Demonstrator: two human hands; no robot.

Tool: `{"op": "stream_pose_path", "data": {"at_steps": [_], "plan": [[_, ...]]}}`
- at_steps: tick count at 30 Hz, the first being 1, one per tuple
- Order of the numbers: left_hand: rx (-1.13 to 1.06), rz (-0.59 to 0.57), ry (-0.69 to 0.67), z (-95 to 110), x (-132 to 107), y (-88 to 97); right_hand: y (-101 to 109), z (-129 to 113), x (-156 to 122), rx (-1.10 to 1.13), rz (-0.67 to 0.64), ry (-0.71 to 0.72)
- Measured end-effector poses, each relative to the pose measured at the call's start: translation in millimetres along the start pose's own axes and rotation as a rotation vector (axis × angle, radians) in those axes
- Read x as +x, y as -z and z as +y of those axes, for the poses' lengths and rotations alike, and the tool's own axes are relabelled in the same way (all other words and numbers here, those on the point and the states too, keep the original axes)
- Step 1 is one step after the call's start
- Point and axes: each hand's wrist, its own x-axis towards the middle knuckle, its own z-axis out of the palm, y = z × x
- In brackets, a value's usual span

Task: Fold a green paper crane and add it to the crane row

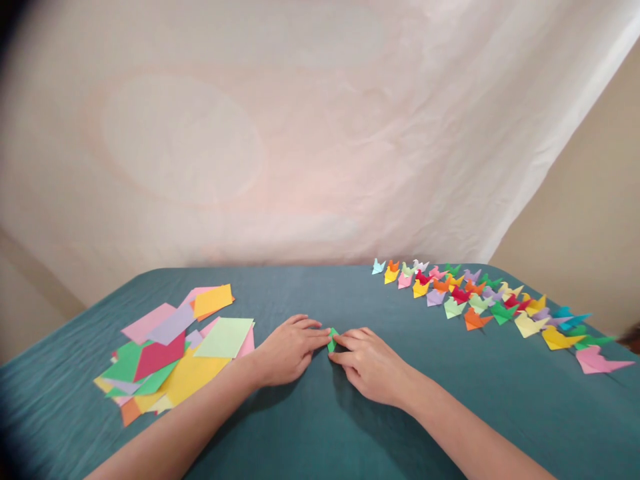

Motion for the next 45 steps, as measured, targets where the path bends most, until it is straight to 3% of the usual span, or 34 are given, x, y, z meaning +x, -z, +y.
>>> {"op": "stream_pose_path", "data": {"at_steps": [9, 16, 23, 29, 45], "plan": [[0.01, 0.009, -0.038, -1, 2, -3.2, -16, 11, -3, 0.053, 0.125, -0.028], [-0.043, 0.019, -0.052, -12, 3, -11.6, -28, 20, -1, 0.248, 0.26, -0.172], [-0.062, 0.043, -0.028, -12, 3, -13.2, -25, 27, 3, 0.339, 0.207, -0.236], [-0.071, 0.04, -0.027, -10, 2, -13.0, -19, 39, 14, 0.364, 0.086, -0.156], [-0.126, 0.084, 0.022, -12, 2, -14.9, -26, 42, 12, 0.254, 0.184, -0.086]]}}
